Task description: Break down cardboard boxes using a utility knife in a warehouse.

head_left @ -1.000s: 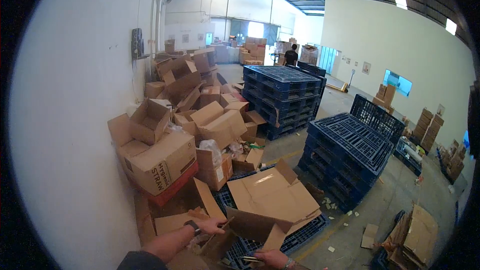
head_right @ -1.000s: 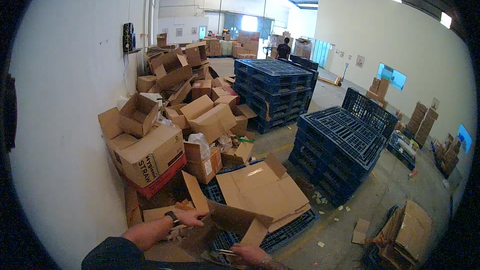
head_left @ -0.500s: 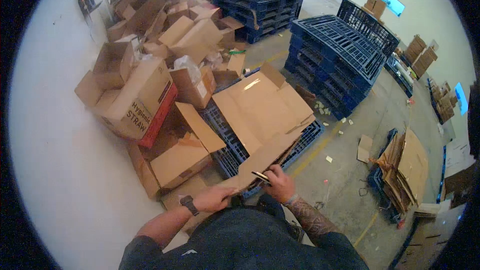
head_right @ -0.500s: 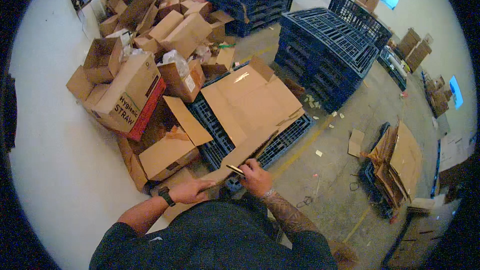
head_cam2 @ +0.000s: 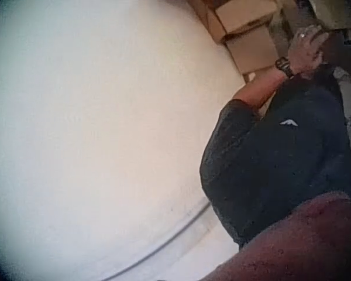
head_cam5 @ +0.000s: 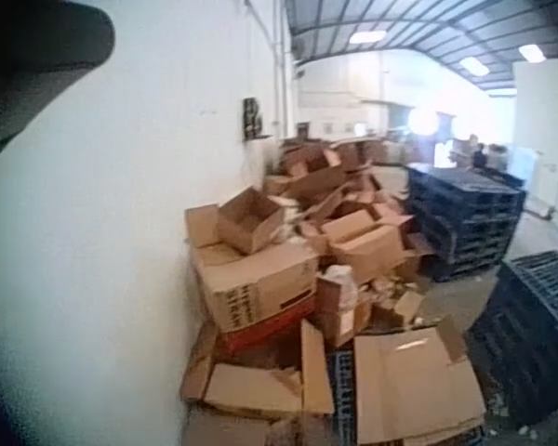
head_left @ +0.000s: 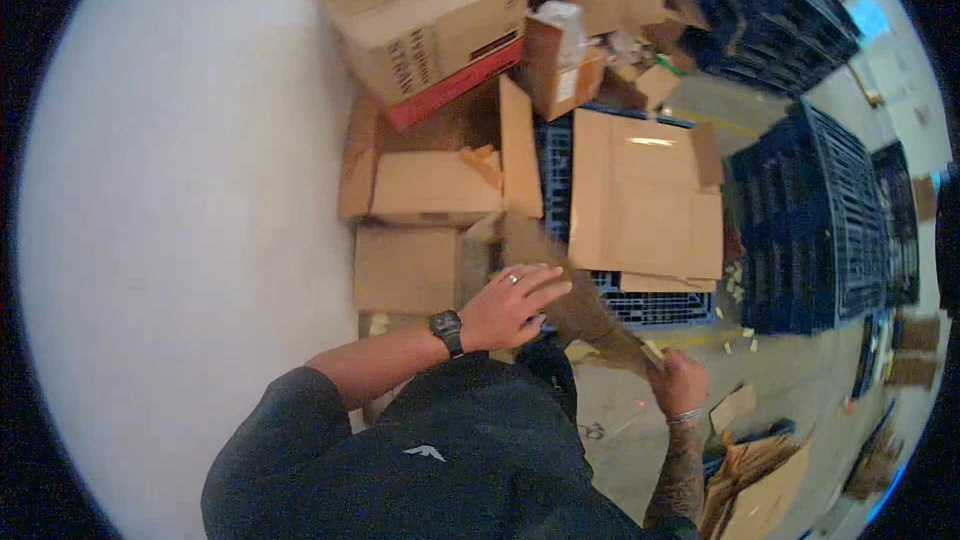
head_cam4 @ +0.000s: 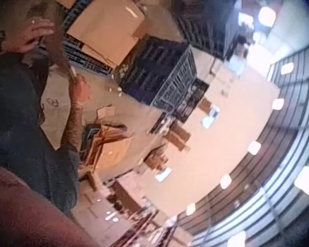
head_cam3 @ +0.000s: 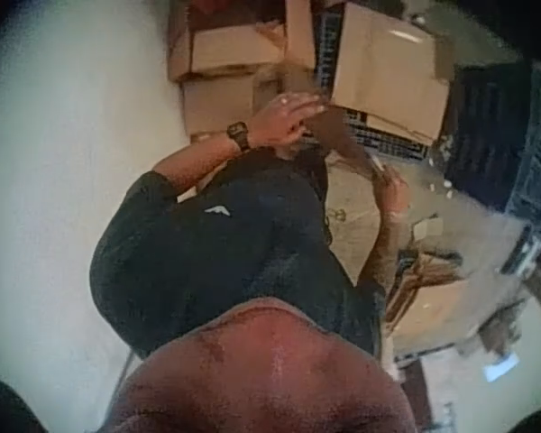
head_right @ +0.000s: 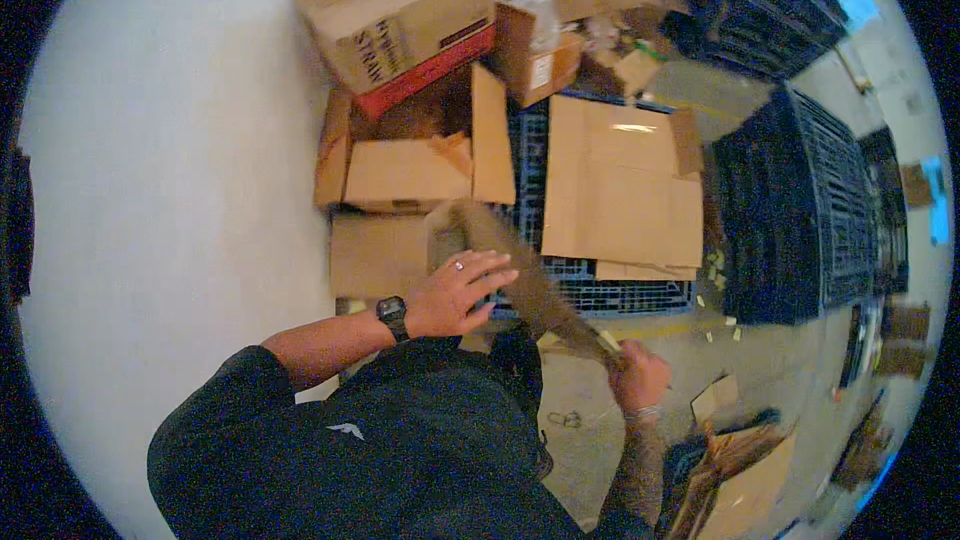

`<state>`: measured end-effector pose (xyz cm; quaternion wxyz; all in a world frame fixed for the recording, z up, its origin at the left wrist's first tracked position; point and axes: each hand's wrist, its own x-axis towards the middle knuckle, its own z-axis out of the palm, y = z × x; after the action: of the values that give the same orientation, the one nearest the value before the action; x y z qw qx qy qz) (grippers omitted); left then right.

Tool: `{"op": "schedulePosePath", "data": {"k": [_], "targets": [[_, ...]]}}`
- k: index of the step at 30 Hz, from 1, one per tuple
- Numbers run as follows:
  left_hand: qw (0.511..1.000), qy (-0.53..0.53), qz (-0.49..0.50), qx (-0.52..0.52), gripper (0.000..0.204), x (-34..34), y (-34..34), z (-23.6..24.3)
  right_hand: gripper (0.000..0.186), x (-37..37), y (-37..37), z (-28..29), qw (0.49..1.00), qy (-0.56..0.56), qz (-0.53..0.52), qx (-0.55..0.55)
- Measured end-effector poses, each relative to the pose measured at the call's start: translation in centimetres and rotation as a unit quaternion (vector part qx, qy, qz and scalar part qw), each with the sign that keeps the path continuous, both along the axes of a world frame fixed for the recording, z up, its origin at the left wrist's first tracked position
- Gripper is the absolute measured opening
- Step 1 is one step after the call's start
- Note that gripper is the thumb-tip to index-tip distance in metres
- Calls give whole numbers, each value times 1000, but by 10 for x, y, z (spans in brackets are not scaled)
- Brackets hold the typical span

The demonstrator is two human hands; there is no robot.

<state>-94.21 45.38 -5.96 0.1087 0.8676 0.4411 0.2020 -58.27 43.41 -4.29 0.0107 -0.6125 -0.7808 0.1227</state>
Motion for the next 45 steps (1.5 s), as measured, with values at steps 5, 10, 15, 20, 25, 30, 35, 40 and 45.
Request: {"op": "schedulePosePath", "data": {"k": [5,10,15,20,25,30,35,40,45], "targets": [[946,-86,69,-306,50,-10,-55,-67,31,52,77,-23,996,-68,-27,55],[870,33,58,-488,47,-34,-117,-107,42,16,167,-33,987,-93,-124,51],[831,8,192,-523,47,-44,-116,-111,52,-8,206,-137,994,-60,-86,20],[767,-109,295,-560,50,-61,-91,-155,38,-57,137,-205,987,67,-42,-140],[641,-233,444,-581,65,-73,-99,-278,32,-56,38,-282,946,61,-7,-319],[181,-449,663,-571,90,-75,-100,-417,32,-87,-8,-365,892,81,-14,-445],[60,-643,599,-472,81,-76,-97,-559,26,-123,-23,-430,879,170,-85,-438],[22,-766,581,-275,65,-76,-171,-657,27,-156,-30,-475,833,135,-108,-525],[57,-711,626,-317,67,-8,-218,-664,22,-224,45,-531,944,123,98,-290]]}}
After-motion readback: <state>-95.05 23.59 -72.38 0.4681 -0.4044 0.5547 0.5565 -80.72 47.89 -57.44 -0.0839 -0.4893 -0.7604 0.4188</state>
